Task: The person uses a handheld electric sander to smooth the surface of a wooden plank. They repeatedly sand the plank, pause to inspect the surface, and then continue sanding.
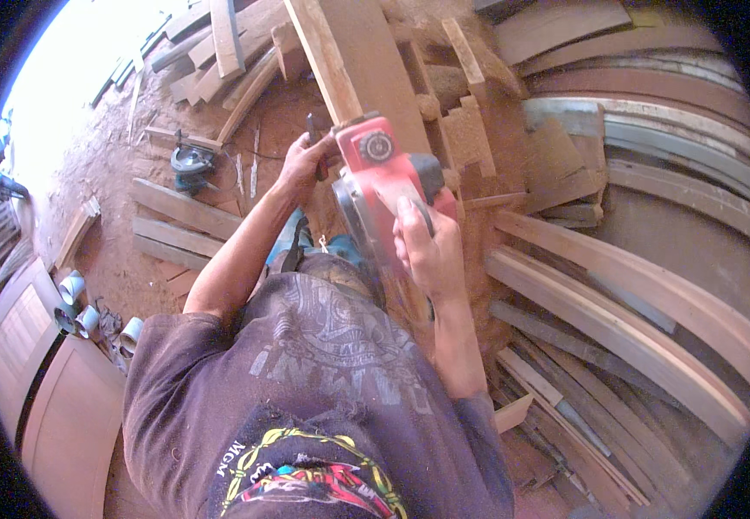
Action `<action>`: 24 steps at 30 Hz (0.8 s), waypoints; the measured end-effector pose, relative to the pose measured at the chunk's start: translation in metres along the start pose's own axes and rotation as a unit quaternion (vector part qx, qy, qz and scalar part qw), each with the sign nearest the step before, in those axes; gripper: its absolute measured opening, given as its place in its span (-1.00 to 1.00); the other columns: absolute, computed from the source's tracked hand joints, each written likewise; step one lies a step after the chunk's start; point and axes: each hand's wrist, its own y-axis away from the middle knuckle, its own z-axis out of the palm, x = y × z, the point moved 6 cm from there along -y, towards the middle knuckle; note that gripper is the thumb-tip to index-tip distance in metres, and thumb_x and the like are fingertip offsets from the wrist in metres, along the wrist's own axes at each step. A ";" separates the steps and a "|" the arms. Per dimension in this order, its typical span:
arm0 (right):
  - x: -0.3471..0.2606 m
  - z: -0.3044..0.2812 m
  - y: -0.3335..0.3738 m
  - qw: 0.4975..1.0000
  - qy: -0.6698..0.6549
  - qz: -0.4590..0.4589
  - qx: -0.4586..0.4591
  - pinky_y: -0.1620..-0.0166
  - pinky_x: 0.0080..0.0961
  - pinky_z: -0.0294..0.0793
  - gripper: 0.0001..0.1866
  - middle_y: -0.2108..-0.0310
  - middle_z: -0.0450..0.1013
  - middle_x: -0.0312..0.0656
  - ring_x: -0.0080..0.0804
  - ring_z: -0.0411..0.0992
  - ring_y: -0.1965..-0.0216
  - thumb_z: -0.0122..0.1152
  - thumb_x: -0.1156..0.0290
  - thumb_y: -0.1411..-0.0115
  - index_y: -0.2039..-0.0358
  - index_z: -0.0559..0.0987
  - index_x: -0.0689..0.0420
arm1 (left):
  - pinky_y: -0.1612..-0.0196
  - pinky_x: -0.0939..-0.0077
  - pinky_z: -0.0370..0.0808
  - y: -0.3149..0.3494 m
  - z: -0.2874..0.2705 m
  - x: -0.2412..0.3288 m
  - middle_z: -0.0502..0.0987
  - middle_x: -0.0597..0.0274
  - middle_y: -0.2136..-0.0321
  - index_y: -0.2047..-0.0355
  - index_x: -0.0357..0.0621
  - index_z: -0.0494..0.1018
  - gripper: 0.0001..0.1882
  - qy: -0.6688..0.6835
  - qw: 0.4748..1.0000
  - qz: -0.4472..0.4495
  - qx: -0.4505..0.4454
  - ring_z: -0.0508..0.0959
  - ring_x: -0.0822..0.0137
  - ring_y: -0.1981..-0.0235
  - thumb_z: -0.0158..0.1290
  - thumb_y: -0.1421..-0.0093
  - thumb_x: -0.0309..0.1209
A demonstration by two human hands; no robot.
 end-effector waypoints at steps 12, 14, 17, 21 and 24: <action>-0.140 0.083 -0.160 0.997 0.001 -0.063 -0.048 0.60 -0.62 0.27 -0.45 0.63 0.34 -0.45 -0.70 0.30 0.66 0.13 -0.08 -0.46 0.42 0.61 0.18 | 0.10 0.42 0.64 -0.013 -0.014 0.000 0.70 0.14 0.18 0.02 -0.26 0.50 -0.51 -0.044 0.995 -0.070 -0.048 0.70 0.33 0.20 0.40 -0.28 -0.14; -0.170 0.103 -0.187 0.995 -0.003 -0.080 -0.066 0.59 -0.59 0.27 -0.44 0.56 0.37 -0.44 -0.70 0.30 0.64 0.16 -0.10 -0.43 0.22 0.73 0.22 | 0.09 0.38 0.64 -0.012 -0.013 0.000 0.69 0.12 0.18 0.02 -0.27 0.50 -0.47 -0.055 0.995 -0.071 -0.041 0.69 0.31 0.20 0.42 -0.27 -0.11; -0.215 0.131 -0.230 0.989 0.016 -0.118 -0.084 0.57 -0.56 0.24 -0.39 0.53 0.36 -0.42 -0.67 0.26 0.62 0.14 -0.14 -0.42 0.10 0.73 0.24 | 0.10 0.38 0.64 -0.002 -0.007 0.017 0.67 0.11 0.22 0.07 -0.27 0.50 -0.45 -0.077 0.993 -0.087 -0.033 0.68 0.33 0.21 0.48 -0.21 -0.12; -0.277 0.165 -0.310 0.980 0.052 -0.180 -0.073 0.57 -0.56 0.29 -0.41 0.54 0.38 -0.43 -0.65 0.30 0.62 0.14 -0.14 -0.42 0.23 0.77 0.21 | 0.12 0.42 0.63 0.003 -0.006 0.027 0.68 0.13 0.24 0.11 -0.25 0.51 -0.50 -0.134 0.987 -0.087 -0.001 0.68 0.36 0.22 0.47 -0.22 -0.15; -0.280 0.171 -0.318 0.977 0.050 -0.190 -0.088 0.56 -0.56 0.29 -0.40 0.54 0.38 -0.43 -0.65 0.31 0.62 0.14 -0.15 -0.42 0.26 0.76 0.20 | 0.13 0.43 0.62 0.003 -0.007 0.027 0.68 0.15 0.24 0.13 -0.25 0.51 -0.53 -0.149 0.984 -0.095 0.016 0.68 0.37 0.23 0.46 -0.23 -0.16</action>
